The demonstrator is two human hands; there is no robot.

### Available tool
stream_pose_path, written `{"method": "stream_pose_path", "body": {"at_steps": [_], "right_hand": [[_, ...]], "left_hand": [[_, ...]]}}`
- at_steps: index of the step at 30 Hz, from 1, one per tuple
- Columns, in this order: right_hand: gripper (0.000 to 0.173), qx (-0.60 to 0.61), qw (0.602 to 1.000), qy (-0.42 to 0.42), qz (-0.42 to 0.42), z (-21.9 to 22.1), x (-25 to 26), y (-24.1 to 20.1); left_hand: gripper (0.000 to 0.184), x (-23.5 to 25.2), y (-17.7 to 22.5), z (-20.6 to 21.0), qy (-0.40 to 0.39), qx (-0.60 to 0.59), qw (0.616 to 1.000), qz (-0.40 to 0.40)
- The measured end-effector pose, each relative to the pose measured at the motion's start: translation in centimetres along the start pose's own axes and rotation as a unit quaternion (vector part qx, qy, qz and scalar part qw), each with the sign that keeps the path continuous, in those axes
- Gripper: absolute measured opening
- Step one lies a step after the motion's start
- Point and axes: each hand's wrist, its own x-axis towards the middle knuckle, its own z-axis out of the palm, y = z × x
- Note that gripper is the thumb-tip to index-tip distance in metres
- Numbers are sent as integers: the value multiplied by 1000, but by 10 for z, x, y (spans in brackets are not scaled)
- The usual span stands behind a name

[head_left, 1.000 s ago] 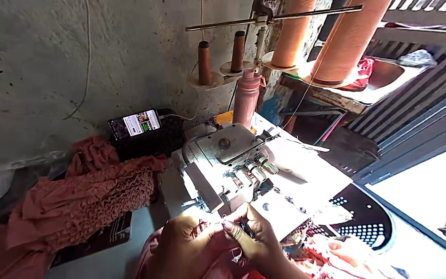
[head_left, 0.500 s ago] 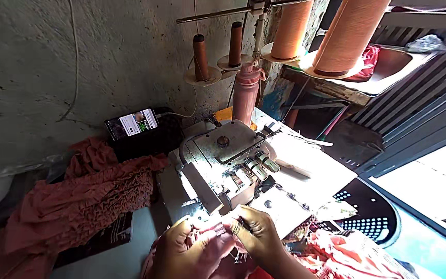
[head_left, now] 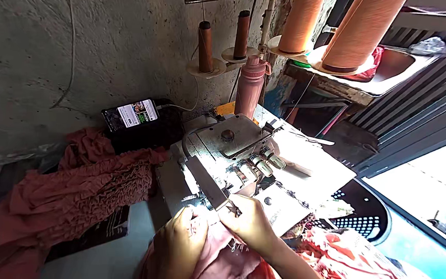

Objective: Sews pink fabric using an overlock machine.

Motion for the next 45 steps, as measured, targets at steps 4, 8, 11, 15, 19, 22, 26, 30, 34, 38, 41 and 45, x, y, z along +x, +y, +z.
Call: {"method": "stream_pose_path", "body": {"at_steps": [4, 8, 11, 15, 19, 22, 26, 30, 34, 38, 41, 45], "right_hand": [[23, -70, 997, 13, -24, 1, 6, -2], [22, -107, 993, 27, -51, 4, 7, -4], [23, -129, 988, 48, -68, 6, 10, -3], [22, -139, 986, 51, -73, 6, 8, -2], [22, -86, 994, -14, -64, -7, 10, -1], [29, -76, 994, -52, -53, -13, 11, -3], [29, -87, 994, -50, -48, -12, 12, -5], [28, -86, 994, -47, -51, -11, 11, -3], [28, -85, 994, -37, -59, -9, 11, 0], [30, -86, 994, -31, -66, -8, 11, 1], [29, -85, 994, -23, -62, -6, 10, 1], [28, -83, 994, -16, -67, -6, 11, 1]], "left_hand": [[22, 7, 0, 0, 10, 19, 1000, 10], [22, 12, 0, 2, 15, 36, 999, 2], [22, 17, 2, 3, 29, 36, 999, -1], [24, 16, 1, 7, 43, 44, 998, 11], [35, 12, -9, 14, 58, -7, 996, 65], [39, 10, -8, 17, 68, -37, 996, 46], [40, 14, -3, 15, 57, -32, 998, -3], [35, 13, -3, 15, 64, -21, 998, -5], [41, 15, 2, 15, 55, 18, 998, -13], [47, 16, 7, 12, 39, 31, 998, -29], [50, 16, 8, 12, 33, 36, 998, -33], [52, 18, 8, 12, 21, 38, 998, -36]]}}
